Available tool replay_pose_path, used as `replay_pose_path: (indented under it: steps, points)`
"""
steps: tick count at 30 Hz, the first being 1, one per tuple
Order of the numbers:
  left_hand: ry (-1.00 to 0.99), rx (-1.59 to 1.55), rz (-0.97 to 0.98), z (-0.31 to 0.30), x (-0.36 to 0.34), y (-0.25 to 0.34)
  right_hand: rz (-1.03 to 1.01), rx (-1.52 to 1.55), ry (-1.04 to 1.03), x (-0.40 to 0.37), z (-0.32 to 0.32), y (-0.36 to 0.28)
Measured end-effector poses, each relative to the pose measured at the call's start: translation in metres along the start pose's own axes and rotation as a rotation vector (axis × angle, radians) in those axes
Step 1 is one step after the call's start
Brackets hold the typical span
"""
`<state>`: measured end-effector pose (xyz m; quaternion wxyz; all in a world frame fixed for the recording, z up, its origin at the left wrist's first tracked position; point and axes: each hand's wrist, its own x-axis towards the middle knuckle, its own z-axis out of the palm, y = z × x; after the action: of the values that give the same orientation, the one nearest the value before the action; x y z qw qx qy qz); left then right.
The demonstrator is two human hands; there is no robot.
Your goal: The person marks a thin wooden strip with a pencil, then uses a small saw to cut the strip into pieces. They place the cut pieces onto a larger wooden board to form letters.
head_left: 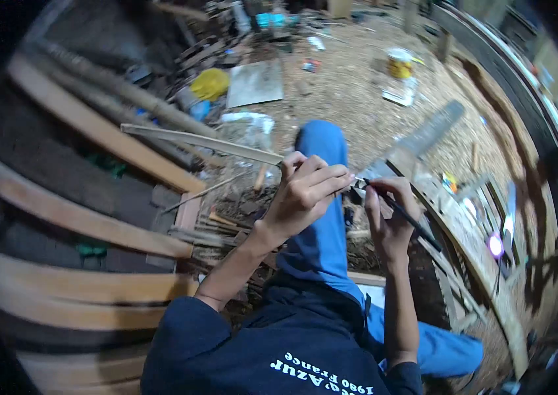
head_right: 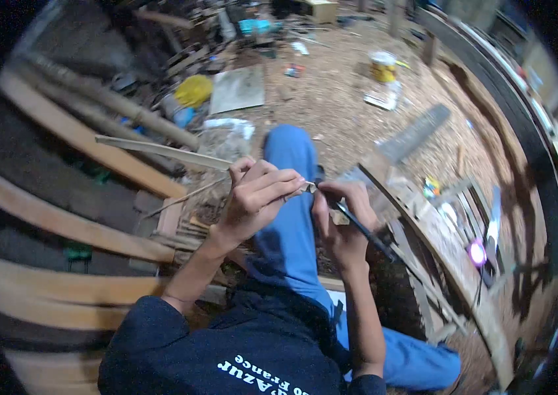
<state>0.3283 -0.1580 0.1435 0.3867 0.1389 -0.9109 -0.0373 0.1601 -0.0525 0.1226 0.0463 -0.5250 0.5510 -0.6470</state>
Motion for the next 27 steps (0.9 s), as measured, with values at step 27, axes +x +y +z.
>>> replay_pose_path:
  steps: [27]
  points:
    - [0.235, 0.754, -0.544, -0.187, -0.141, -0.025, -0.308, 0.45, -0.45, -0.01, 0.246, -0.085]
